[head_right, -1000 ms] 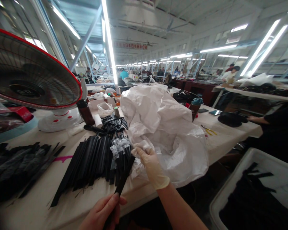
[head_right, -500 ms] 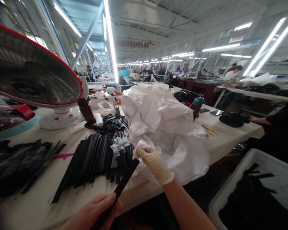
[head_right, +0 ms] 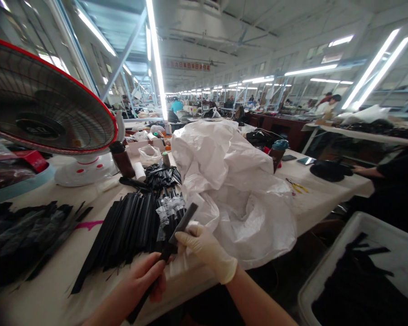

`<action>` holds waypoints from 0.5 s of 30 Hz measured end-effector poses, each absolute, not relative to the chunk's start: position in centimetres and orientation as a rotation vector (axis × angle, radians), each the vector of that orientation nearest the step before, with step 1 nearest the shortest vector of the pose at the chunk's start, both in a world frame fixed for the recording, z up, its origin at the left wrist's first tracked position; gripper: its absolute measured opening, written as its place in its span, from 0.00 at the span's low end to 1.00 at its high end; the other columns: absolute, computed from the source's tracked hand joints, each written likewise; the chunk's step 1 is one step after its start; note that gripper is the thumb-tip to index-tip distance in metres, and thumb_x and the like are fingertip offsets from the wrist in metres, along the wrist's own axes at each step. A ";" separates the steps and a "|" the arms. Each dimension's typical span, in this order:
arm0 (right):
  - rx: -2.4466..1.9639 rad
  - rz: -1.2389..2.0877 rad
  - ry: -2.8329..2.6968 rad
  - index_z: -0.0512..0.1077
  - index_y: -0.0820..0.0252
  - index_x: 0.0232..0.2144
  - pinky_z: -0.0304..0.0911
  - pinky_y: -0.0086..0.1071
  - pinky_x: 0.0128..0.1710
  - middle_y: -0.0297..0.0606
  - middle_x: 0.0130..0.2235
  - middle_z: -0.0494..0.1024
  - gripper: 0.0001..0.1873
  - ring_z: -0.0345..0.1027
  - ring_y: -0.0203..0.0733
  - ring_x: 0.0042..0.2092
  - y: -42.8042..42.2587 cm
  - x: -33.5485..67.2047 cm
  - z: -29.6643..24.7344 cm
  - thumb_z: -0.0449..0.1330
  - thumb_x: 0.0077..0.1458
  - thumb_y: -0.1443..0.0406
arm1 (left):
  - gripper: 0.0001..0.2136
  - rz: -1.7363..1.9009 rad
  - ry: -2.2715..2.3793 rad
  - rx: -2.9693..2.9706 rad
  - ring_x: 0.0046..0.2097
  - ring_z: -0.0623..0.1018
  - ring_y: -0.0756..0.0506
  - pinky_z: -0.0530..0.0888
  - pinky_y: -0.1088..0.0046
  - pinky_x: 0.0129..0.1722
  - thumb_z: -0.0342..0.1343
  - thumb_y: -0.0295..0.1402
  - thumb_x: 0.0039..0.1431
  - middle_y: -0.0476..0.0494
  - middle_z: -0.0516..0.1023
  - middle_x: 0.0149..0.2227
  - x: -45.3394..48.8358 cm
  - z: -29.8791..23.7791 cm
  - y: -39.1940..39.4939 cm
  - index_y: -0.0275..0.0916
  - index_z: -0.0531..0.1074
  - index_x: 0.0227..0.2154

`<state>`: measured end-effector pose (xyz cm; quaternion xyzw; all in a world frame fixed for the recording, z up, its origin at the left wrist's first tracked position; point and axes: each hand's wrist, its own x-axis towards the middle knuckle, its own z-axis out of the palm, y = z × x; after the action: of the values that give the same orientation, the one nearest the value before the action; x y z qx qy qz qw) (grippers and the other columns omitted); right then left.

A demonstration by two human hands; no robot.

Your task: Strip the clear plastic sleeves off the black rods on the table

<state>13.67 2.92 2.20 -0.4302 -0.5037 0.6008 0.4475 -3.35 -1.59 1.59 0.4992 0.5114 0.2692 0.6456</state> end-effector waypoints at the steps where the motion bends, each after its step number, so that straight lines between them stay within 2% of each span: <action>1: -1.075 1.456 -1.226 0.72 0.61 0.18 0.56 0.28 0.23 0.30 0.18 0.70 0.19 0.61 0.33 0.22 2.9 13.6 2.3 0.66 0.41 0.51 | 0.28 0.660 1.186 1.180 0.17 0.68 0.52 0.63 0.78 0.18 0.53 0.55 0.47 0.55 0.69 0.18 -3.4 1.6 -1.5 0.34 0.65 0.41; 3: -1.050 1.445 -1.227 0.73 0.61 0.21 0.54 0.27 0.22 0.29 0.19 0.70 0.18 0.59 0.32 0.21 2.6 13.2 2.5 0.66 0.42 0.51 | 0.28 0.803 1.237 1.246 0.16 0.63 0.54 0.59 0.79 0.16 0.50 0.52 0.53 0.58 0.66 0.17 -3.4 1.8 -1.3 0.34 0.61 0.48; 5: -0.969 1.542 -1.289 0.74 0.60 0.26 0.53 0.27 0.21 0.29 0.20 0.70 0.17 0.59 0.31 0.21 2.3 12.7 2.7 0.64 0.45 0.51 | 0.28 0.934 1.258 1.265 0.15 0.58 0.54 0.54 0.80 0.15 0.48 0.52 0.55 0.61 0.61 0.16 -3.4 2.2 -1.2 0.35 0.58 0.51; 8: -0.926 1.609 -1.307 0.73 0.60 0.26 0.50 0.26 0.20 0.27 0.18 0.65 0.19 0.56 0.30 0.20 2.4 13.1 3.3 0.62 0.47 0.49 | 0.24 0.928 1.243 1.286 0.16 0.55 0.54 0.51 0.80 0.15 0.49 0.53 0.54 0.61 0.56 0.15 -3.7 2.8 -1.3 0.37 0.64 0.43; 11: -0.954 1.374 -1.057 0.70 0.60 0.20 0.42 0.26 0.17 0.24 0.15 0.55 0.23 0.44 0.28 0.18 3.2 14.1 3.9 0.61 0.45 0.46 | 0.20 0.822 1.280 1.342 0.16 0.53 0.55 0.50 0.79 0.15 0.51 0.53 0.53 0.60 0.54 0.14 -3.6 2.9 -1.8 0.38 0.67 0.28; 13: -0.941 1.340 -0.914 0.71 0.61 0.21 0.37 0.27 0.16 0.23 0.14 0.51 0.23 0.39 0.27 0.18 3.3 13.7 3.6 0.62 0.44 0.45 | 0.20 0.829 1.291 1.339 0.17 0.53 0.55 0.50 0.79 0.16 0.51 0.53 0.53 0.60 0.53 0.14 -3.2 2.9 -2.0 0.38 0.67 0.26; 15: -0.931 1.481 -0.864 0.72 0.61 0.22 0.35 0.28 0.16 0.24 0.14 0.53 0.24 0.40 0.27 0.17 2.8 12.7 2.8 0.62 0.44 0.45 | 0.21 0.880 1.271 1.330 0.18 0.54 0.54 0.50 0.79 0.17 0.50 0.53 0.54 0.59 0.53 0.16 -2.7 3.0 -2.0 0.37 0.68 0.29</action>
<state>12.65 2.81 2.78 -0.3950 -0.3667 0.6285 0.5608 -2.66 -2.02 2.98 0.5557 0.5310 0.3677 0.5235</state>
